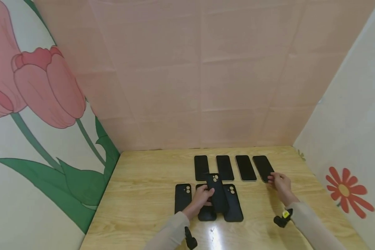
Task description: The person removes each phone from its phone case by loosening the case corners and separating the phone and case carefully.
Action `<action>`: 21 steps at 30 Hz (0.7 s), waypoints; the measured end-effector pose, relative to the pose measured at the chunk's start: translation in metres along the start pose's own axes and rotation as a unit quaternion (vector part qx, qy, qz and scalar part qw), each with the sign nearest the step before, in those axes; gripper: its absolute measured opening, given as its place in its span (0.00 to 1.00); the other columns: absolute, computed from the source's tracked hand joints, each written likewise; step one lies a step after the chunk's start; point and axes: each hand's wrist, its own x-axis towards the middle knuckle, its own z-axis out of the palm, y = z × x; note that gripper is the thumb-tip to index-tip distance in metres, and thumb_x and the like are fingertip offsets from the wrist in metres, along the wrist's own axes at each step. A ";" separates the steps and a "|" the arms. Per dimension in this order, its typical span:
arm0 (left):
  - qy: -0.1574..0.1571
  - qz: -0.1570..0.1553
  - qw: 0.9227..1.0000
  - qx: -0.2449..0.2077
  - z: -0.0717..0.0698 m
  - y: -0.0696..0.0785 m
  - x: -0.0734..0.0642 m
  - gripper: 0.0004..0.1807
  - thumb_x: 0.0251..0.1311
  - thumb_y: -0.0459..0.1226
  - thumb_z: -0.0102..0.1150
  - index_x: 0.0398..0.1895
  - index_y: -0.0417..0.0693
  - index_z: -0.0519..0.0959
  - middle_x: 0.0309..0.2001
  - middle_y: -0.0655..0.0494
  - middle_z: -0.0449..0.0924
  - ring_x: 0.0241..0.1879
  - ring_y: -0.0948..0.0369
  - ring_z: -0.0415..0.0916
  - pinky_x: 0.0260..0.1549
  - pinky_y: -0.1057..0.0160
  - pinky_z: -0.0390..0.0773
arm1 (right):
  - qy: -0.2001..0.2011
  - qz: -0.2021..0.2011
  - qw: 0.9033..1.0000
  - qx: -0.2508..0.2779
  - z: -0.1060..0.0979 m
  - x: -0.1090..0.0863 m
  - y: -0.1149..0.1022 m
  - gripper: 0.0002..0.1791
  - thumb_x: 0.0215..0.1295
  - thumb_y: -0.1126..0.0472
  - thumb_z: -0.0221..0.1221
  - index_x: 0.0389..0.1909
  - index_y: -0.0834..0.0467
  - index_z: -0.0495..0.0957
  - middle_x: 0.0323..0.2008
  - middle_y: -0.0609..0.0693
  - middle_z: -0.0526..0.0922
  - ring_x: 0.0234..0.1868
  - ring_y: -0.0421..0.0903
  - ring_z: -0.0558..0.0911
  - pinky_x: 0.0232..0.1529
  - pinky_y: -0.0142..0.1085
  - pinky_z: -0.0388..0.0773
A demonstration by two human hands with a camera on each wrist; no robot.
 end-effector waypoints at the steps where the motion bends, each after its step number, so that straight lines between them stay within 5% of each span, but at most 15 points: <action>1: -0.007 0.002 1.000 0.000 0.003 0.000 0.001 0.14 0.71 0.40 0.56 0.49 0.37 0.78 0.36 0.52 0.83 0.34 0.58 0.81 0.34 0.54 0.84 | -0.006 0.000 1.000 0.001 0.000 -0.001 0.000 0.18 0.79 0.62 0.41 0.58 0.71 0.66 0.26 0.41 0.81 0.27 0.37 0.81 0.36 0.34 0.83; 12: -0.059 -0.007 0.998 0.007 0.039 -0.002 0.005 0.13 0.69 0.33 0.56 0.51 0.33 0.78 0.40 0.49 0.83 0.39 0.52 0.83 0.36 0.53 0.84 | -0.019 -0.003 1.000 0.024 -0.004 -0.001 -0.001 0.16 0.79 0.61 0.41 0.56 0.68 0.67 0.25 0.40 0.82 0.27 0.36 0.82 0.34 0.32 0.82; 21: -0.032 0.004 0.999 -0.009 0.068 -0.008 0.010 0.20 0.64 0.27 0.58 0.58 0.25 0.71 0.40 0.43 0.83 0.39 0.48 0.84 0.35 0.52 0.84 | -0.014 0.011 0.998 0.055 -0.019 -0.001 -0.003 0.10 0.78 0.61 0.42 0.49 0.60 0.69 0.25 0.41 0.84 0.26 0.35 0.82 0.33 0.30 0.81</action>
